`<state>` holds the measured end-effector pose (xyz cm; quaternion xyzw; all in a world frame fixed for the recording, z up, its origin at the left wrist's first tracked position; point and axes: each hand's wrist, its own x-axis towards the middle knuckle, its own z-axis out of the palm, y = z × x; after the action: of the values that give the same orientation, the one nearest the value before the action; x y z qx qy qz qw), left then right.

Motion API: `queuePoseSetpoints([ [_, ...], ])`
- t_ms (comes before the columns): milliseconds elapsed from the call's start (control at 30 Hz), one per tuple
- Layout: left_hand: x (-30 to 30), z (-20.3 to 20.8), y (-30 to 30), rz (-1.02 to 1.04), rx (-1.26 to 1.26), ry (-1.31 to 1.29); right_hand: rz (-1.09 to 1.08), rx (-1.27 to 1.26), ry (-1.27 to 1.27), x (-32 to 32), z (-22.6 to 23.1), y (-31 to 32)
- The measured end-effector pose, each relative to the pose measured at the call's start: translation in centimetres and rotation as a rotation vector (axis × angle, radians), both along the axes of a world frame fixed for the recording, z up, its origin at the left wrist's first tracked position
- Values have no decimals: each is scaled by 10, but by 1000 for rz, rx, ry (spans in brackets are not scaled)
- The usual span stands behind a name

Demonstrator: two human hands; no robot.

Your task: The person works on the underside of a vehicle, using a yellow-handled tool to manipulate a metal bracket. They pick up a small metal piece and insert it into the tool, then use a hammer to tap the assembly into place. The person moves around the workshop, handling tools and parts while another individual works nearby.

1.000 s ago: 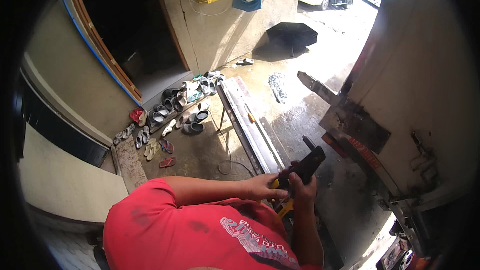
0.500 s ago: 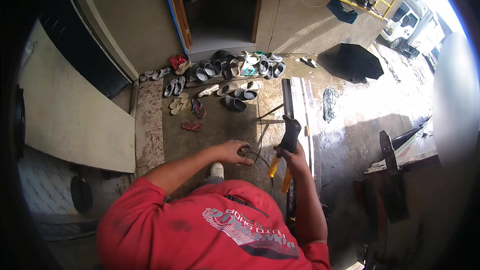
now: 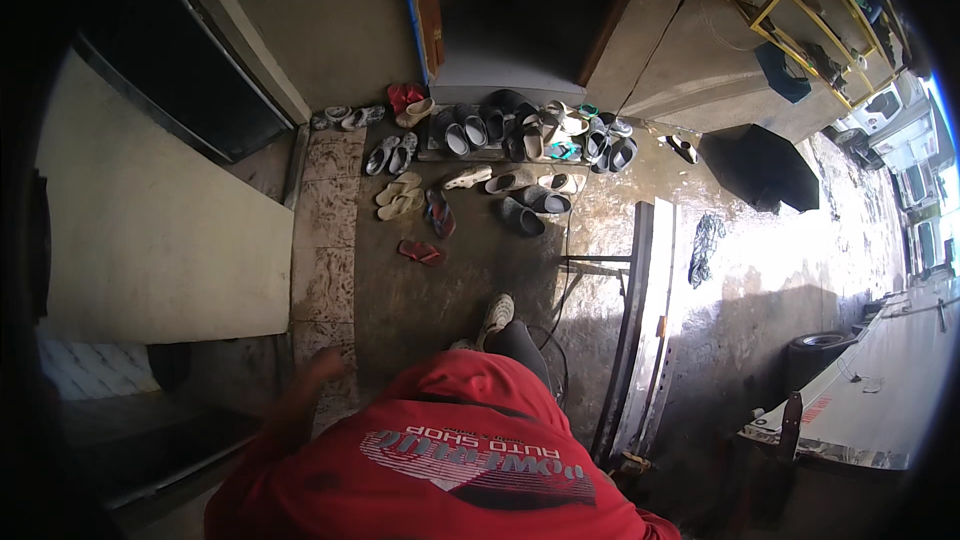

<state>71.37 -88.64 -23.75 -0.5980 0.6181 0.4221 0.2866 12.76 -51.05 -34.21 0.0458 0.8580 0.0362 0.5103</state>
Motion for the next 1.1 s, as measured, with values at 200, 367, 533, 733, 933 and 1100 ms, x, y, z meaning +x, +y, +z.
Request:
queuePoseSetpoints([
  [200, 14, -150, -8, -239, -252, 386, 82, -3, -97, -47, -45, -176],
  [367, -40, -81, -158, -98, -341, 321, 257, -316, -33, -134, -89, -430],
  [533, -54, 8, -316, 169, -549, 190, 628, -670, 2, -147, -4, -710],
  [733, -85, 67, -415, 488, -641, 195, 653, -821, 20, -107, 68, -862],
  [933, -119, 88, -568, 312, -465, 431, 691, -509, 5, -109, -51, -807],
  [1100, -100, 131, -781, 417, -867, 716, 530, 185, -69, -99, -52, -688],
])
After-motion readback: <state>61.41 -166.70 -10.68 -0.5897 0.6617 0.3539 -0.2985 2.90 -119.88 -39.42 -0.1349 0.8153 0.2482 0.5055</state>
